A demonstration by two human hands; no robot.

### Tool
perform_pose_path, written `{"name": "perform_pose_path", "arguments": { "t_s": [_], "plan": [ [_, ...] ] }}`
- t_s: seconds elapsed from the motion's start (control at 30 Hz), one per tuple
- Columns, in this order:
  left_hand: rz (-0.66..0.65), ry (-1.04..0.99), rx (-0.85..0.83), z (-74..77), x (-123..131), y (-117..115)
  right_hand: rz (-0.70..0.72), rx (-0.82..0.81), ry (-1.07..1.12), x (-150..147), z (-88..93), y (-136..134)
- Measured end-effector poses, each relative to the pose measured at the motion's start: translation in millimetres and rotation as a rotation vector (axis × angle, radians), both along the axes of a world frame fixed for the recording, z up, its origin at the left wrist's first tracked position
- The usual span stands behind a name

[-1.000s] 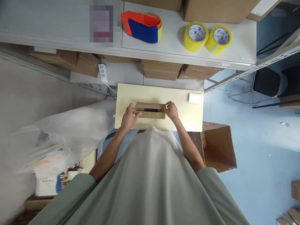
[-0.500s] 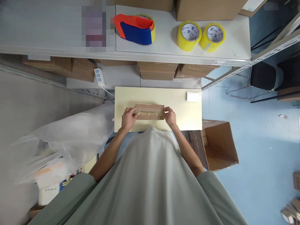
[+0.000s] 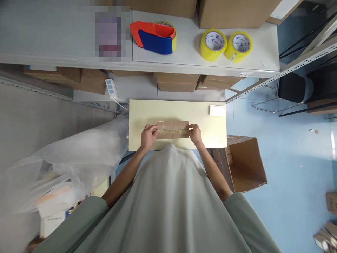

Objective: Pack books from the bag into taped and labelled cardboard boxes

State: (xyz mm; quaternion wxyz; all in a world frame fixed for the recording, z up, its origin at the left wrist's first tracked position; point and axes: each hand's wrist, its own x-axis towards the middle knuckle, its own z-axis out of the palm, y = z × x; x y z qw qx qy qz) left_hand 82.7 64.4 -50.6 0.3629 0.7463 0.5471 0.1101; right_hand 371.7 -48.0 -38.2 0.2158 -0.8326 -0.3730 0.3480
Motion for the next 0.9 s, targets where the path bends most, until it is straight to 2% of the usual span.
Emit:
{"name": "perform_pose_path", "arguments": {
  "t_s": [0.13,0.3,0.43,0.53,0.63,0.7,0.77,0.9],
  "plan": [
    [0.014,-0.012,0.001,-5.9,1.3,4.1,0.029,-0.016,-0.019,1.9,-7.1,5.1],
    [0.058,-0.053,-0.059,-5.8,3.0,9.0,0.051,-0.03,0.041,7.0,-7.5,9.6],
    [0.045,-0.065,-0.09,-2.4,2.9,10.2,0.115,-0.027,0.003,3.8,2.5,8.9],
    [0.02,-0.068,-0.09,4.0,2.2,15.5,0.196,-0.073,-0.101,0.7,18.4,12.5],
    [0.021,-0.119,-0.016,19.1,4.8,32.1,0.275,-0.074,-0.203,3.3,45.0,30.9],
    [0.032,-0.197,0.075,37.2,10.5,50.9,0.34,0.017,-0.252,8.0,71.5,54.8],
    [0.034,-0.3,0.174,62.5,19.9,74.3,0.393,0.169,-0.309,13.0,104.9,87.2],
    [0.03,-0.485,0.377,125.7,44.4,122.0,0.447,0.473,-0.441,15.6,177.4,164.6]
  ]
}}
